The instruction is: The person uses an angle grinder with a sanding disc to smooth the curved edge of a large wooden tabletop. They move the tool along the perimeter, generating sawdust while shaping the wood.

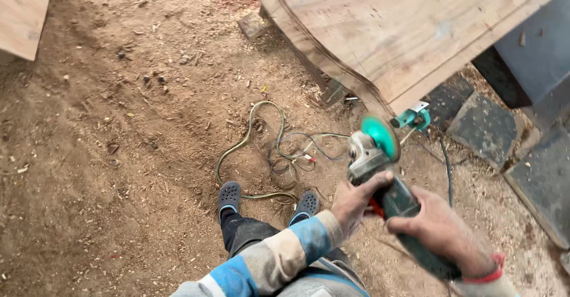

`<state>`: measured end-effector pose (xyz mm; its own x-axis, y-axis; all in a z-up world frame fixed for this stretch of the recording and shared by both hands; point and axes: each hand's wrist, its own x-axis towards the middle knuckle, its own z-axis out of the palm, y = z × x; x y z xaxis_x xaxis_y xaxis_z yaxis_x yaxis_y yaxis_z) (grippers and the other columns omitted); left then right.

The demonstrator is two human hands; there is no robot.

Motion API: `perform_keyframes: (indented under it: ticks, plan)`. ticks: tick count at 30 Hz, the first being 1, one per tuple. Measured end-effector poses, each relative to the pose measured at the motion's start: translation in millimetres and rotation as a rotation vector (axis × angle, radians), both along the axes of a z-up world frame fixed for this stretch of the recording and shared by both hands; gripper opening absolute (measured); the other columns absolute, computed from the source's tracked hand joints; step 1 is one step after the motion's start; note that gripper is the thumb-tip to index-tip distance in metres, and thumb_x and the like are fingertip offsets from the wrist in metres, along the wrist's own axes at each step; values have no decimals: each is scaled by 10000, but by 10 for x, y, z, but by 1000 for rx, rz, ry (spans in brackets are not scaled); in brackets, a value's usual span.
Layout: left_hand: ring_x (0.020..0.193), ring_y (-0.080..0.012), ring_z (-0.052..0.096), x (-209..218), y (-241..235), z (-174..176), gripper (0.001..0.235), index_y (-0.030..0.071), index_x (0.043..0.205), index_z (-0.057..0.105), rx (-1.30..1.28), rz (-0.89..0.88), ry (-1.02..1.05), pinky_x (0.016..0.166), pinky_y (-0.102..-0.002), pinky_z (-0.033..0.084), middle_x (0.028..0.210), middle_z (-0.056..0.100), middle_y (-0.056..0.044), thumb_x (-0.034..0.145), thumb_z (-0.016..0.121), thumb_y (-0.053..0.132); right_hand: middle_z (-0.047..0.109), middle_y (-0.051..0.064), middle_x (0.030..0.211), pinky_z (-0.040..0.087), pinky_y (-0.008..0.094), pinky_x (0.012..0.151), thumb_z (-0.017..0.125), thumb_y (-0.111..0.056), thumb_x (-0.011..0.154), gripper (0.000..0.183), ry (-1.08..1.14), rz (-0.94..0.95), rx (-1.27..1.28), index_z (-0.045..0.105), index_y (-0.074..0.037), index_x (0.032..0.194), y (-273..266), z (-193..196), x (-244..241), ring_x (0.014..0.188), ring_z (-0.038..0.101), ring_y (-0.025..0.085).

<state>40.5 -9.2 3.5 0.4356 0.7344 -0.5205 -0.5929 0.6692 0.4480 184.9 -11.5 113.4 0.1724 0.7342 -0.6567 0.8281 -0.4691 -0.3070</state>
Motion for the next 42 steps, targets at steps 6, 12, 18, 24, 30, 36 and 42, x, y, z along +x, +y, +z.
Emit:
perform_keyframes:
  ticks: [6,12,18,24,30,36,42]
  plan:
    - [735,-220,724,-155,-342,104,533,18,1114,727,-29,-175,103,650,-391,612,916,750,-101,782,869,410,749,106,815,579,360,699,858,-260,594,472,61,-146,6,732,-67,1006,-524,-148,-48,726,742,220]
    - [819,-221,762,-402,-128,42,562,81,1176,699,4,-30,49,728,-425,652,995,762,-89,744,873,395,753,108,775,566,353,659,840,-290,605,461,114,-57,79,705,-33,964,-254,-67,-373,691,708,208]
    - [884,-215,783,-324,188,-64,592,86,1209,670,68,19,7,773,-431,665,1043,768,-88,761,883,408,753,103,803,565,346,648,842,-294,607,502,79,1,82,682,-30,1003,72,35,-394,681,706,205]
    - [812,-204,743,40,-312,56,602,69,1234,696,-8,-59,-57,701,-385,624,1051,742,-99,755,905,367,746,116,797,556,358,637,835,-279,599,536,155,-175,56,671,-32,1045,-549,-183,144,674,687,208]
    - [978,-149,711,158,-571,184,642,-3,1254,622,401,-293,43,840,-297,619,1131,704,-80,800,881,370,759,201,831,582,422,652,808,-215,560,670,514,-638,191,672,55,1158,-1476,-816,829,685,722,294]
    - [1020,-191,658,-384,-855,219,848,-63,1346,538,686,-539,278,836,-321,574,1121,651,-134,807,840,517,675,264,1065,569,471,838,723,-216,699,857,1174,-1034,708,502,47,1484,-2086,-958,24,901,701,348]
    - [1194,-175,629,-1089,-1173,401,940,21,1429,466,417,-960,89,1039,-312,494,1282,636,-88,718,889,469,579,258,1200,521,467,916,746,-295,738,946,1482,-987,962,388,49,1543,-1997,-968,-921,1037,620,364]
